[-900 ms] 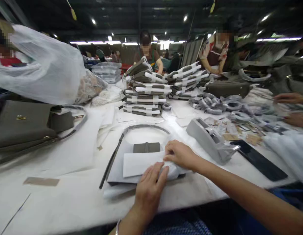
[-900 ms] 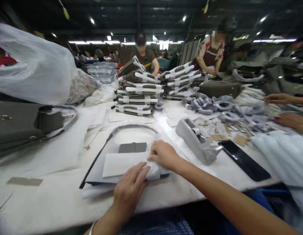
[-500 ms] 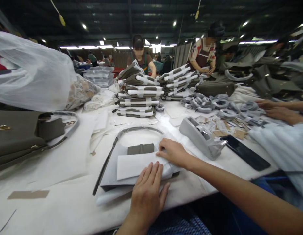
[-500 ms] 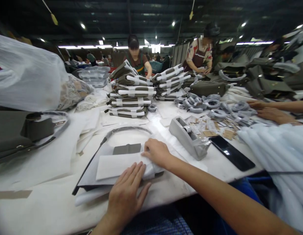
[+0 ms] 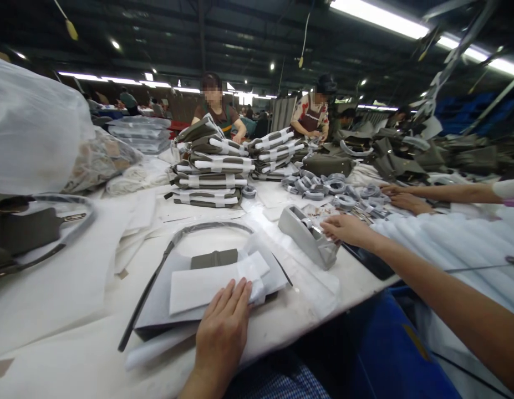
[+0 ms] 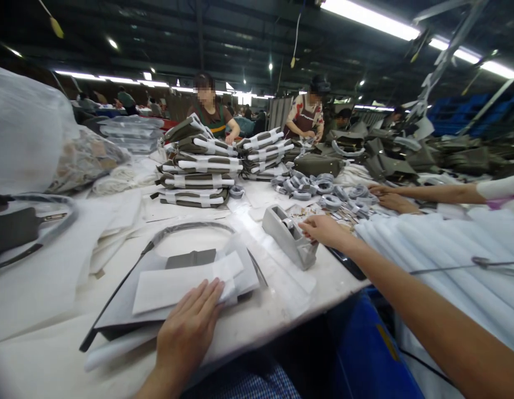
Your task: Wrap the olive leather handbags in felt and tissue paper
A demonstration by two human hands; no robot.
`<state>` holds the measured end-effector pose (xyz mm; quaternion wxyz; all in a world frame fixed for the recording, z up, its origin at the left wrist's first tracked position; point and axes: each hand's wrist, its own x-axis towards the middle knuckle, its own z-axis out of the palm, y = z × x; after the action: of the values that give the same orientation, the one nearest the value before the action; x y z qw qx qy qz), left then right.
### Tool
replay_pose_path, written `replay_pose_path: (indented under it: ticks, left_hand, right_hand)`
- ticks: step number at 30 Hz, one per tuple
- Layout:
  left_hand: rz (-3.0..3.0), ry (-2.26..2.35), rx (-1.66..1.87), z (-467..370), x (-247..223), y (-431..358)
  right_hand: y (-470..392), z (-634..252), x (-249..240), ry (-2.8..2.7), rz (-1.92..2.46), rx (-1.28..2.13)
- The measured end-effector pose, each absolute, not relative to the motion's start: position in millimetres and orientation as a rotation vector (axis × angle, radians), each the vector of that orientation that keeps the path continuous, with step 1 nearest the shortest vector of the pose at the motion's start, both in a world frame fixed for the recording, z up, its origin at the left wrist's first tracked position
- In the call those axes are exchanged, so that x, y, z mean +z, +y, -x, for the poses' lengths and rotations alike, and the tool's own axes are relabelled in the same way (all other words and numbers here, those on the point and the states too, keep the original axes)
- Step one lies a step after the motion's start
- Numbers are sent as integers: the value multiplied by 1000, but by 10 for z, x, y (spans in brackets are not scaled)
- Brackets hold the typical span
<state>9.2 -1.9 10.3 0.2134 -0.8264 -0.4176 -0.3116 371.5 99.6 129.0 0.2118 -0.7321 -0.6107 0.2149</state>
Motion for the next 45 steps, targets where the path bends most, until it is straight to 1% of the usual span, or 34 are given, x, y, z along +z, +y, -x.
replay_pose_path:
  ticks: [3,8,14,18,21,24,27,30,33,40,43,45]
  left_hand:
    - [2291,-1155,-853,-94,113,-26]
    - [2290,-1166,-847,-90,123,-42]
    - [2270,-1149,-848,-100,138,-28]
    - [2273,-1152,-857,-94,129,-22]
    - [2285,-1146,-872,-84,121,-22]
    - [2297,-1144,-879,-80,117,-22]
    - [2296,-1146,-884,-83,116,-20]
    - [2287,-1144,-874,-82,115,-22]
    - [2284,-1133,-850,-72,114,-27]
    - [2291,-1114,-829,-65,120,-11]
    - [2294,-1114,-835,-70,122,-3]
    - [2296,-1117,-838,-72,121,-2]
  right_hand:
    - [1094,-3805,1228,-1627,2045,865]
    - [1258,-3748,1234,-1526,1994,1181]
    - [1298,-3764,1261,-1394,1979,1318]
    - [1258,-3785,1334,-1316,1952,1324]
    - [1149,-3854,1488,-1277,1914,1295]
    - [922,-3980,1648,-1254,1880,1254]
    - [612,-4089,1676,-1254,1876,1224]
    - [322,-4132,1526,-1231,1894,1181]
    - [137,-4133,1277,-1194,1861,1157]
    - [142,-4150,723,-1243,1817,995]
    - [186,-4185,630,-1312,1854,881]
    - [157,-4192,660,-1382,1857,835]
